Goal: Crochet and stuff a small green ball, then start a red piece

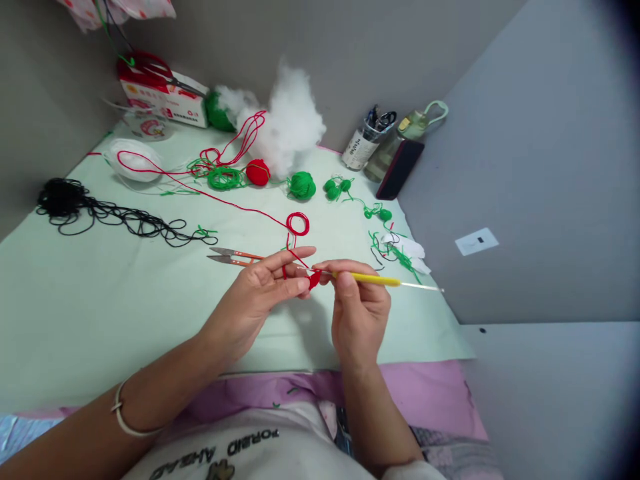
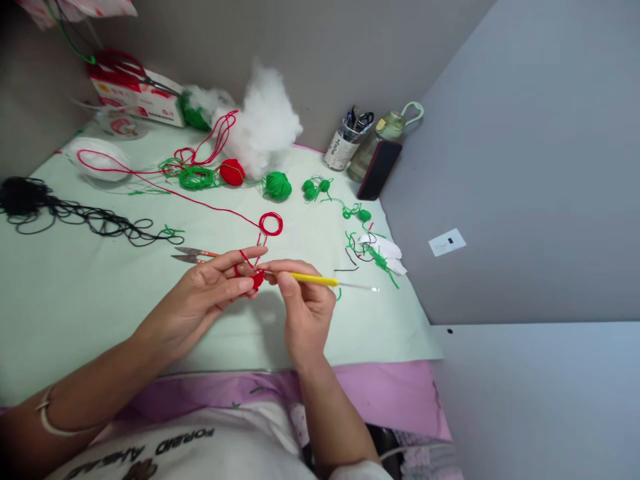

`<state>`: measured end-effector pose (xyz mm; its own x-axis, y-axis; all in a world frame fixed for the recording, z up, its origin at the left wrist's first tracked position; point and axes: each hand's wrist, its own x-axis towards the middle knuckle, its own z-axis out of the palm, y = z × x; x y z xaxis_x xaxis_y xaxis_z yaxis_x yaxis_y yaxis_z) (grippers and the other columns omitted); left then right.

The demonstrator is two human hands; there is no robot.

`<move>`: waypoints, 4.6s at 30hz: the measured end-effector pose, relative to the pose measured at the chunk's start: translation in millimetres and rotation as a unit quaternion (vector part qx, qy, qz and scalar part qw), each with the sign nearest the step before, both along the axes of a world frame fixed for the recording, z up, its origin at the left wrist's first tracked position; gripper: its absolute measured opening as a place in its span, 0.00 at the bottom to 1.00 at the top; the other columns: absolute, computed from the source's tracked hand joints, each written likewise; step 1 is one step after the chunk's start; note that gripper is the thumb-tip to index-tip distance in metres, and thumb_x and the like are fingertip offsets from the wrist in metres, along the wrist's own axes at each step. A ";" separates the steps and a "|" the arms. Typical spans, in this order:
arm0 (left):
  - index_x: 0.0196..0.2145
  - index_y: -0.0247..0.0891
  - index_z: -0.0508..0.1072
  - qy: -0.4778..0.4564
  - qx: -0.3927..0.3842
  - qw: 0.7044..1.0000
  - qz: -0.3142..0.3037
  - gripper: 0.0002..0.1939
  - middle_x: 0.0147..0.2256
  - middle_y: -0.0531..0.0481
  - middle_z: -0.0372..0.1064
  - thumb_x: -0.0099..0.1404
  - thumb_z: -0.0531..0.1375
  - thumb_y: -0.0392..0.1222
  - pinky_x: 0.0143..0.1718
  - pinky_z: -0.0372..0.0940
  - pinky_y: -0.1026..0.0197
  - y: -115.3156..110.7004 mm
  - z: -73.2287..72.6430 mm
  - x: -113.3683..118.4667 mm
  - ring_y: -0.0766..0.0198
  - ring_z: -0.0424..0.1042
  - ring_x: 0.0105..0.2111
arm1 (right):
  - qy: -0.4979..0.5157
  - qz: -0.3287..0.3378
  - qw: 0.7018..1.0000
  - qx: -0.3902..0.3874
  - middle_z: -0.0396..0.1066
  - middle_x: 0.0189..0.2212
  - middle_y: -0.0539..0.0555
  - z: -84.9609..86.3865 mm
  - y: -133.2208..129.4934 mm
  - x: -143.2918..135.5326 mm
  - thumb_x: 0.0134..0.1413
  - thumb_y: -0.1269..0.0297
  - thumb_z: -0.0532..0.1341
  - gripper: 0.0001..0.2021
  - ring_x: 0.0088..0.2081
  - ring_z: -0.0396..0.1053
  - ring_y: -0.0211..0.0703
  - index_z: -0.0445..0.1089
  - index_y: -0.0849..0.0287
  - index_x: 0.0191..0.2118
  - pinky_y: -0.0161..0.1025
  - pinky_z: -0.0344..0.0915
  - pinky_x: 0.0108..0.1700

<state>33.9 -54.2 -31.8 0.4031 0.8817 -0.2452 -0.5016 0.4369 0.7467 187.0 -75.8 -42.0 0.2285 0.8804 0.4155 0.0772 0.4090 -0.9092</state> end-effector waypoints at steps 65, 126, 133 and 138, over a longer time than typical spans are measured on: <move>0.56 0.39 0.76 0.029 0.012 0.999 0.028 0.26 0.29 0.58 0.73 0.61 0.72 0.41 0.44 0.63 0.64 -3.9 6.5 3.5 0.71 0.70 0.32 | 0.037 0.020 0.999 0.016 0.76 0.36 0.51 -2.5 -1.9 1.3 0.67 0.65 0.62 0.07 0.30 0.74 0.38 0.79 0.52 0.42 0.39 0.72 0.32; 0.48 0.42 0.83 0.007 0.003 1.000 0.019 0.17 0.34 0.52 0.76 0.60 0.72 0.39 0.43 0.66 0.63 -2.7 2.7 7.5 0.67 0.71 0.35 | -0.234 -0.041 0.963 0.128 0.80 0.43 0.54 -1.2 -9.6 2.6 0.65 0.74 0.62 0.15 0.42 0.78 0.44 0.78 0.49 0.50 0.43 0.77 0.40; 0.42 0.38 0.85 -0.052 -0.069 0.996 0.003 0.10 0.38 0.47 0.77 0.60 0.70 0.36 0.41 0.69 0.66 1.9 -2.7 5.1 0.67 0.71 0.36 | -0.077 -0.039 0.993 0.075 0.79 0.36 0.52 1.2 -10.5 9.0 0.66 0.72 0.61 0.10 0.33 0.76 0.40 0.80 0.52 0.44 0.40 0.75 0.33; 0.47 0.43 0.84 -0.011 -0.010 1.000 -0.004 0.15 0.37 0.51 0.77 0.61 0.72 0.40 0.45 0.67 0.64 -0.7 -2.1 2.5 0.66 0.72 0.37 | 0.053 0.029 0.998 -0.001 0.78 0.35 0.52 3.8 -7.3 7.6 0.66 0.65 0.63 0.06 0.30 0.75 0.37 0.80 0.53 0.41 0.38 0.72 0.32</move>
